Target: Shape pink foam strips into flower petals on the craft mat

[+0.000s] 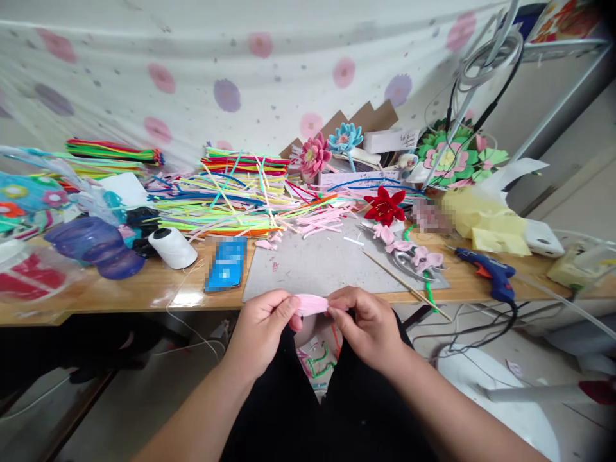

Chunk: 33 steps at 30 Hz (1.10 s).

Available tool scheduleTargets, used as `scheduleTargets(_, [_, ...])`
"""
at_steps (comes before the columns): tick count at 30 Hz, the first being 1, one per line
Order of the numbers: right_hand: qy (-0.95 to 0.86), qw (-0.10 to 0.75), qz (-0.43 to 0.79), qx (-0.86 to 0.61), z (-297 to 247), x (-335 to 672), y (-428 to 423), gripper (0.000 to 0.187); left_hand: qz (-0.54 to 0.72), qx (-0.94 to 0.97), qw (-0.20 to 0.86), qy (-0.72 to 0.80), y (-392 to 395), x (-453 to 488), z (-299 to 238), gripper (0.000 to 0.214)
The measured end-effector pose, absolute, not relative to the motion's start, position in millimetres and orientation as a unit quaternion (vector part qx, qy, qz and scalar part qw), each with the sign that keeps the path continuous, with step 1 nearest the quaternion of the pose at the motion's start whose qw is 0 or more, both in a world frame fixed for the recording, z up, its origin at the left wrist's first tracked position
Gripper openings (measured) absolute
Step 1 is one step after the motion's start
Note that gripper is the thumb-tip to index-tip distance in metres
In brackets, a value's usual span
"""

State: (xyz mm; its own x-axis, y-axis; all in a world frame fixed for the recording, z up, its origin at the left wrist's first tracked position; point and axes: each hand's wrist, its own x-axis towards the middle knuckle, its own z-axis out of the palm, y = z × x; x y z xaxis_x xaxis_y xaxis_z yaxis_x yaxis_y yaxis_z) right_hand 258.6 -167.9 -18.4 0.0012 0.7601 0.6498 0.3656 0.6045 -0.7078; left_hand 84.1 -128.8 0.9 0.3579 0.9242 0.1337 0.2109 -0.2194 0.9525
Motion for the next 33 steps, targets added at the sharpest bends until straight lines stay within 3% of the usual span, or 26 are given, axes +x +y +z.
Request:
scheduleTargets(5, [-0.653,0.601,0.234,-0.396,-14,258,-169,0.011,0.36,0.766,0.315,0.43,-129,80,10,0.039])
scheduleTargets(8, [-0.653,0.595,0.244,-0.399,-13,258,-170,0.014,0.366,0.765,0.29,0.443,-131,79,7,0.039])
scheduleTargets(11, [-0.686,0.535,0.293,-0.397,-10,267,-165,0.013,0.286,0.766,0.391,0.422,-126,73,11,0.036])
scheduleTargets(16, [-0.798,0.353,0.312,-0.376,17,283,-151,0.012,0.157,0.733,0.567,0.342,-112,79,29,0.021])
scheduleTargets(20, [-0.833,0.311,0.282,-0.361,38,286,-142,0.013,0.16,0.677,0.628,0.35,-109,96,31,0.018])
scheduleTargets(22, [-0.81,0.344,0.291,-0.376,38,285,-141,0.016,0.198,0.651,0.645,0.348,-109,102,28,0.018])
scheduleTargets(27, [-0.582,0.537,0.429,-0.434,10,273,-148,0.015,0.387,0.58,0.616,0.366,-113,111,15,0.021])
scheduleTargets(33, [-0.507,0.536,0.475,-0.48,-7,245,-152,0.019,0.491,0.502,0.598,0.387,-120,121,5,0.018])
